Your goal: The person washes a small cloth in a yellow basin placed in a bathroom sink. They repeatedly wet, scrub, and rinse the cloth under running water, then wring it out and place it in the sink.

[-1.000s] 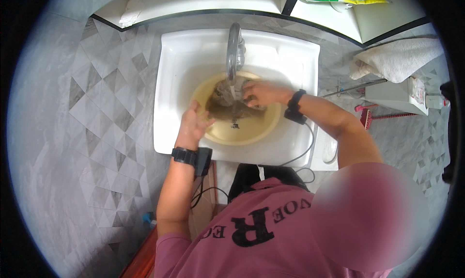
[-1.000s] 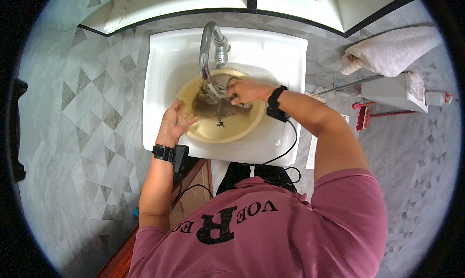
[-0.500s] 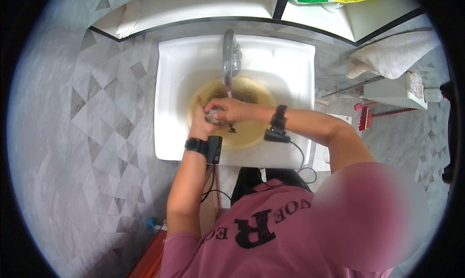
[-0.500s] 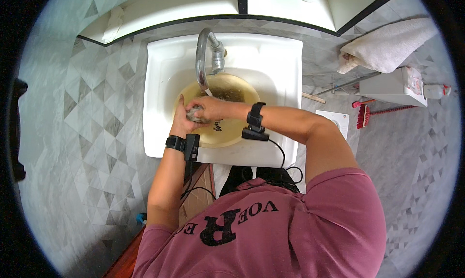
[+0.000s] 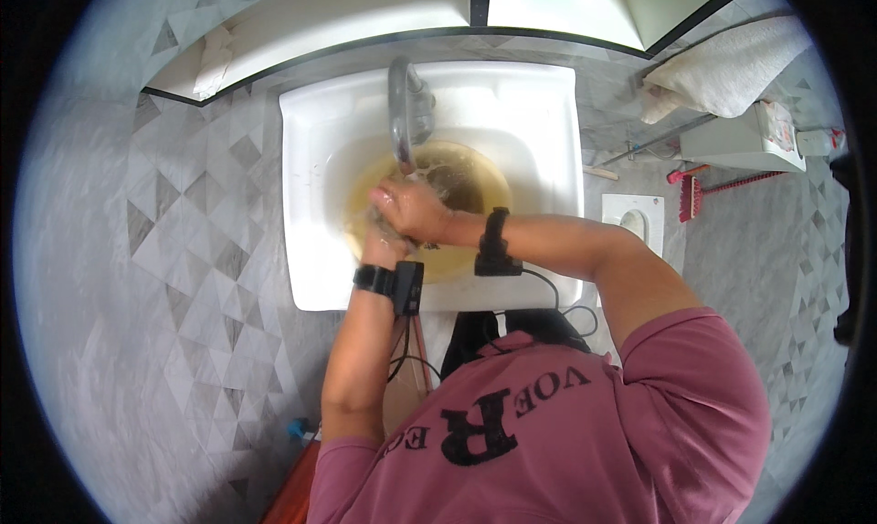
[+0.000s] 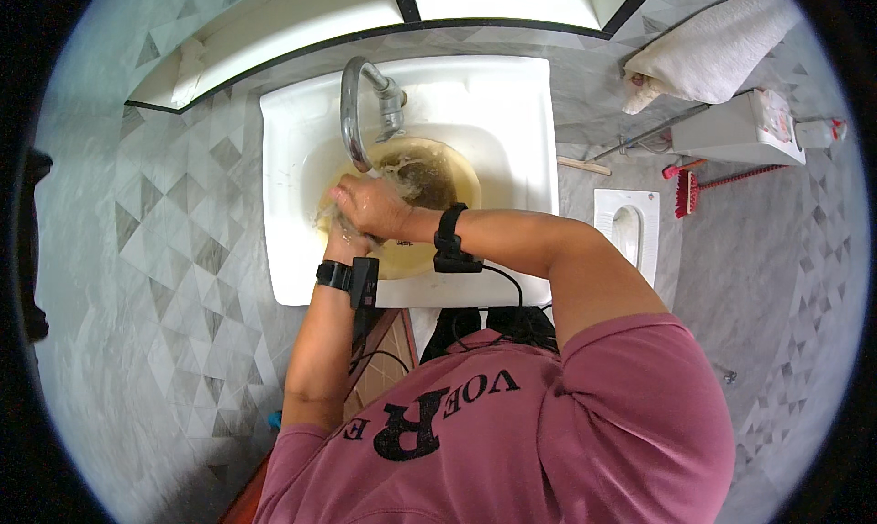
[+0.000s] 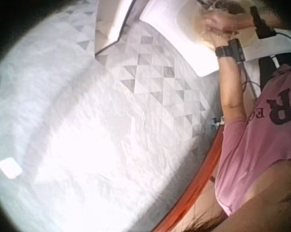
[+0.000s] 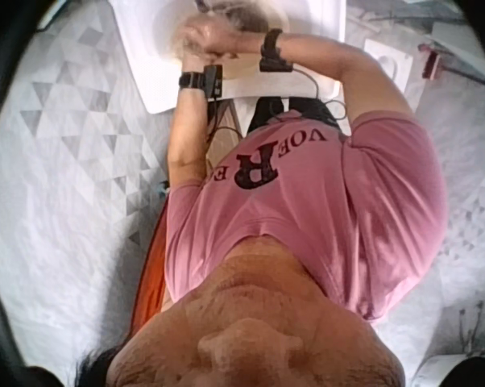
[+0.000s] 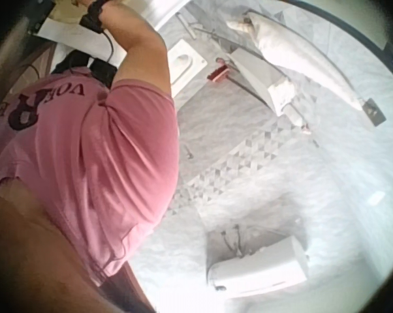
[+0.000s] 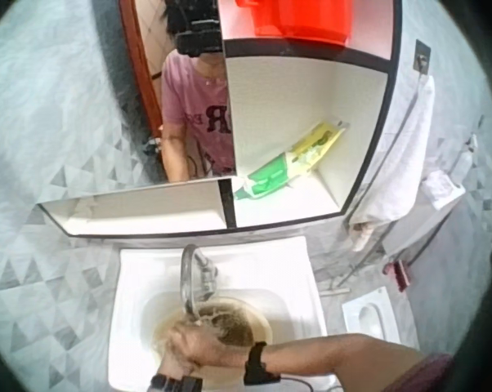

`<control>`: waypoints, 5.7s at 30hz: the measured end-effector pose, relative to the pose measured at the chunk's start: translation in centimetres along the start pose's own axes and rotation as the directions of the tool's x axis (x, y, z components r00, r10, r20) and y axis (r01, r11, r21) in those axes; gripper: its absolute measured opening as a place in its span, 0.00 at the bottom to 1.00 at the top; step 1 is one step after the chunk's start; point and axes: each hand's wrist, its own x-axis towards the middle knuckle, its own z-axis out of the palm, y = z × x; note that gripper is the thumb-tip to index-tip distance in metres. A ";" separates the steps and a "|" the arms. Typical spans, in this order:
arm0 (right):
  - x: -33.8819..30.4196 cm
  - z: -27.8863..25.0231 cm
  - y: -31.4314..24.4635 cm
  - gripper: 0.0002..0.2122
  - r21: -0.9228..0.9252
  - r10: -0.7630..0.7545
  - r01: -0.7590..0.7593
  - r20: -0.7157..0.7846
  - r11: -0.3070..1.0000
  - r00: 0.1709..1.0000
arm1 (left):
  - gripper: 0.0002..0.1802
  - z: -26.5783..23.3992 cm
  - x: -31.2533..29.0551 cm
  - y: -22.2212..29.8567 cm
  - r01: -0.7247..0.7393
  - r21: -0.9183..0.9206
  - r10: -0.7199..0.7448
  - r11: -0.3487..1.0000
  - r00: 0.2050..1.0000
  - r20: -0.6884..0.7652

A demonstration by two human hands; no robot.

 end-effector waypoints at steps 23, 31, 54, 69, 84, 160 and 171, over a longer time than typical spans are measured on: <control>-1.7 -3.9 6.4 0.06 -0.442 0.359 0.310 0.887 0.842 0.290 | 0.37 0.8 -3.3 7.0 -0.052 0.243 0.087 0.969 0.987 -0.134; 4.1 -10.7 -4.2 0.10 -0.080 0.150 -0.130 0.667 0.988 0.730 | 0.31 0.8 -2.0 4.0 -0.023 0.330 0.030 0.944 0.999 -0.016; -1.5 -4.0 -4.3 0.22 0.704 0.433 -0.699 0.673 -0.126 0.600 | 0.25 0.4 -3.3 0.8 -0.375 0.875 0.317 0.307 0.907 0.277; -0.8 -6.9 -0.2 0.10 0.396 0.136 -0.915 0.913 -0.076 0.384 | 0.25 3.0 -4.1 3.8 -0.037 0.384 -0.089 0.923 0.948 0.305; -0.7 -1.5 -1.2 0.25 -0.124 0.414 -0.408 0.486 0.905 0.770 | 0.29 3.5 -1.0 3.3 -0.237 0.969 0.368 0.066 0.909 0.197; -1.0 -4.4 3.5 0.09 -0.388 0.361 -0.447 -0.276 0.806 0.891 | 0.16 1.7 1.4 3.6 -0.039 0.599 0.001 0.799 0.998 0.064; -11.5 -25.3 -0.6 0.11 -0.290 0.613 -0.590 -0.014 0.754 0.790 | 0.16 2.6 3.4 1.8 -0.177 0.892 0.167 0.416 0.979 0.117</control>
